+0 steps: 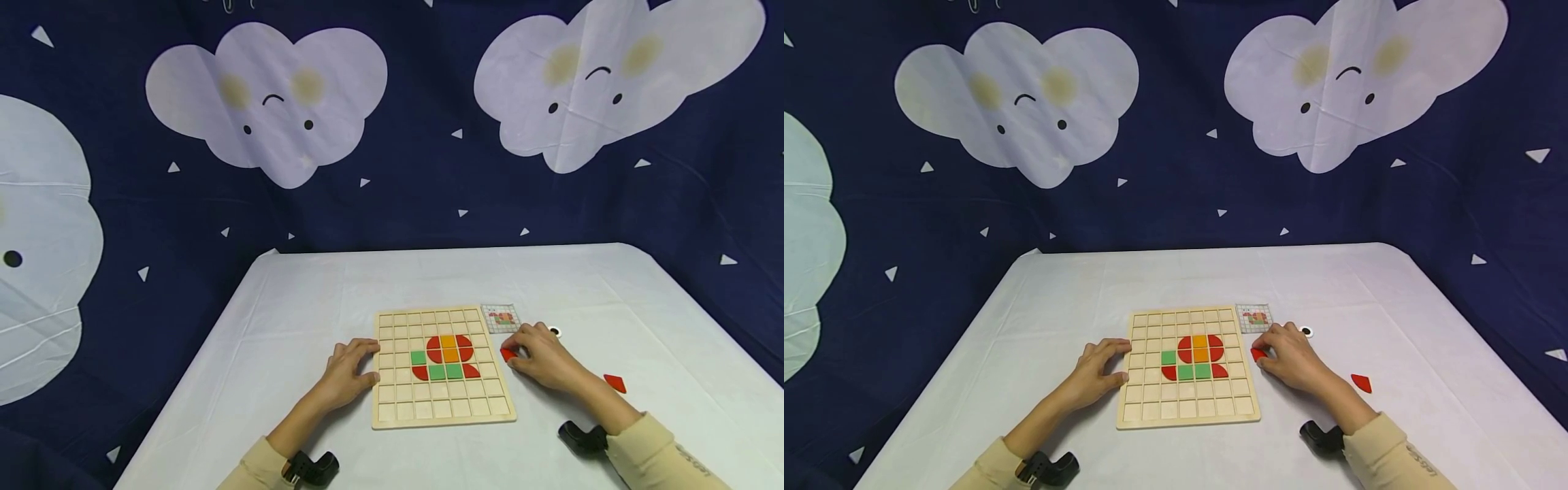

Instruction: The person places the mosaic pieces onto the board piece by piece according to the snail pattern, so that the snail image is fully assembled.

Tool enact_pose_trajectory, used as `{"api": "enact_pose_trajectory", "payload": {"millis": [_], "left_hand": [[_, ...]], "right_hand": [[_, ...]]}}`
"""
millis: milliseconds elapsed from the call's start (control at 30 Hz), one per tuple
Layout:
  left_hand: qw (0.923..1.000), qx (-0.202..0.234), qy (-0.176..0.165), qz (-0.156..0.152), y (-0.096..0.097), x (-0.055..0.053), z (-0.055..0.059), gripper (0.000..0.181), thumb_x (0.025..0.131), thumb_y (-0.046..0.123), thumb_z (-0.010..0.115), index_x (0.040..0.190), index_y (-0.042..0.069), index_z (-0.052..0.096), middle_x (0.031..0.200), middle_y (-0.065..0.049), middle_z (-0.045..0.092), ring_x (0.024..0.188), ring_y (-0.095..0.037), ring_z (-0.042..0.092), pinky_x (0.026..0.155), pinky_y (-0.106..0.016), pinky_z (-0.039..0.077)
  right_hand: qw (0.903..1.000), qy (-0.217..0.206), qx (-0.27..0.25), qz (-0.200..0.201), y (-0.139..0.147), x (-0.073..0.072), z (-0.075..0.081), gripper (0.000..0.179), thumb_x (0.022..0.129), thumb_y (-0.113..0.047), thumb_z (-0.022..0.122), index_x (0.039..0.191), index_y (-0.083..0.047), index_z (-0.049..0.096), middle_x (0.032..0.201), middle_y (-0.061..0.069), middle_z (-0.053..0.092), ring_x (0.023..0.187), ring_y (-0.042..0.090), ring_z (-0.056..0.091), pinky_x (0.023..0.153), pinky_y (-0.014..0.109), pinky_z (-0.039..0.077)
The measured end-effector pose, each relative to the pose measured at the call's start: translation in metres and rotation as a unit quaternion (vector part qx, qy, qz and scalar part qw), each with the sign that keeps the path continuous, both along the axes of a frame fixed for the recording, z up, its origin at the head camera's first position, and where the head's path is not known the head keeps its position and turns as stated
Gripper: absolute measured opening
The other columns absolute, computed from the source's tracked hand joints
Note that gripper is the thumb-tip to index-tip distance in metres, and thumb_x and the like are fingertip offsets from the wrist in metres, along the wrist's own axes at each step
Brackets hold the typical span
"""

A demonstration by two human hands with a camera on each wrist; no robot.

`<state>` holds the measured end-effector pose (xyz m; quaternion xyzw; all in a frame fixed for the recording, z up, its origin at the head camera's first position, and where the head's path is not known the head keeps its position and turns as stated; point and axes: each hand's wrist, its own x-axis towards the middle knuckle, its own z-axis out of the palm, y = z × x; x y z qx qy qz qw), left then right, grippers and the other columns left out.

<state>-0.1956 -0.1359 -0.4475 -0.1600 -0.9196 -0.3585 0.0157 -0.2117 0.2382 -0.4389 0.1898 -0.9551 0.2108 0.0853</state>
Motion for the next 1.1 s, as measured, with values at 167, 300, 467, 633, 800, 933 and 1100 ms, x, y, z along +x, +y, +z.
{"api": "enact_pose_trajectory", "payload": {"millis": [167,300,467,633,800,933,1100], "left_hand": [[1.0000,0.002,-0.002,0.000,0.000,0.000,0.000,0.046,0.078,0.014,0.072,0.122,0.007,0.060,0.132,-0.004,0.054,0.096,-0.015,0.038,0.083,-0.035,0.026],[1.0000,0.000,-0.005,0.001,0.000,0.000,0.000,0.047,0.078,0.014,0.072,0.123,0.008,0.059,0.133,-0.003,0.054,0.096,-0.015,0.037,0.082,-0.033,0.026],[1.0000,-0.002,-0.002,0.000,0.000,0.000,-0.001,0.047,0.078,0.014,0.072,0.123,0.007,0.059,0.133,-0.003,0.054,0.097,-0.015,0.037,0.083,-0.034,0.026],[1.0000,-0.003,-0.003,0.000,0.000,0.000,-0.001,0.047,0.078,0.015,0.072,0.123,0.008,0.059,0.133,-0.003,0.053,0.097,-0.015,0.037,0.083,-0.034,0.027],[0.9999,0.003,-0.011,0.003,0.000,0.000,-0.001,0.048,0.079,0.016,0.072,0.124,0.009,0.059,0.134,-0.001,0.053,0.098,-0.015,0.037,0.084,-0.034,0.026],[0.9999,0.004,-0.010,0.003,0.000,0.000,-0.001,0.048,0.079,0.016,0.072,0.124,0.009,0.059,0.133,-0.001,0.053,0.097,-0.014,0.037,0.083,-0.034,0.026],[1.0000,0.004,-0.006,-0.002,-0.001,0.000,0.000,0.048,0.079,0.016,0.071,0.124,0.009,0.059,0.133,-0.002,0.053,0.098,-0.015,0.037,0.084,-0.034,0.026]], "right_hand": [[0.9999,-0.008,0.002,-0.010,-0.003,0.000,0.002,0.018,0.073,-0.015,0.074,0.091,-0.015,0.071,0.090,-0.003,0.061,0.086,0.016,0.044,0.074,0.032,0.033],[0.9999,-0.007,-0.007,-0.012,-0.012,-0.001,0.008,0.020,0.074,-0.017,0.074,0.094,-0.015,0.071,0.102,0.004,0.064,0.092,0.020,0.046,0.078,0.037,0.036],[0.9995,-0.002,-0.030,0.005,-0.033,-0.003,0.021,0.021,0.074,-0.018,0.074,0.094,-0.015,0.071,0.106,0.006,0.064,0.098,0.024,0.047,0.086,0.046,0.035],[0.9991,0.003,-0.032,0.025,-0.062,-0.008,0.033,0.021,0.074,-0.020,0.073,0.095,-0.014,0.072,0.093,-0.002,0.061,0.091,0.018,0.045,0.081,0.041,0.035],[0.9988,0.003,-0.029,0.040,-0.090,-0.016,0.040,0.022,0.076,-0.024,0.075,0.096,-0.015,0.072,0.091,-0.003,0.061,0.087,0.016,0.045,0.075,0.034,0.033],[0.9980,-0.003,-0.031,0.054,-0.109,-0.021,0.039,0.022,0.077,-0.024,0.075,0.097,-0.015,0.072,0.090,-0.003,0.061,0.088,0.016,0.045,0.078,0.035,0.033],[0.9973,-0.013,-0.027,0.067,-0.129,-0.027,0.035,0.021,0.078,-0.025,0.075,0.097,-0.015,0.072,0.089,-0.002,0.060,0.088,0.017,0.046,0.080,0.036,0.034]]}}
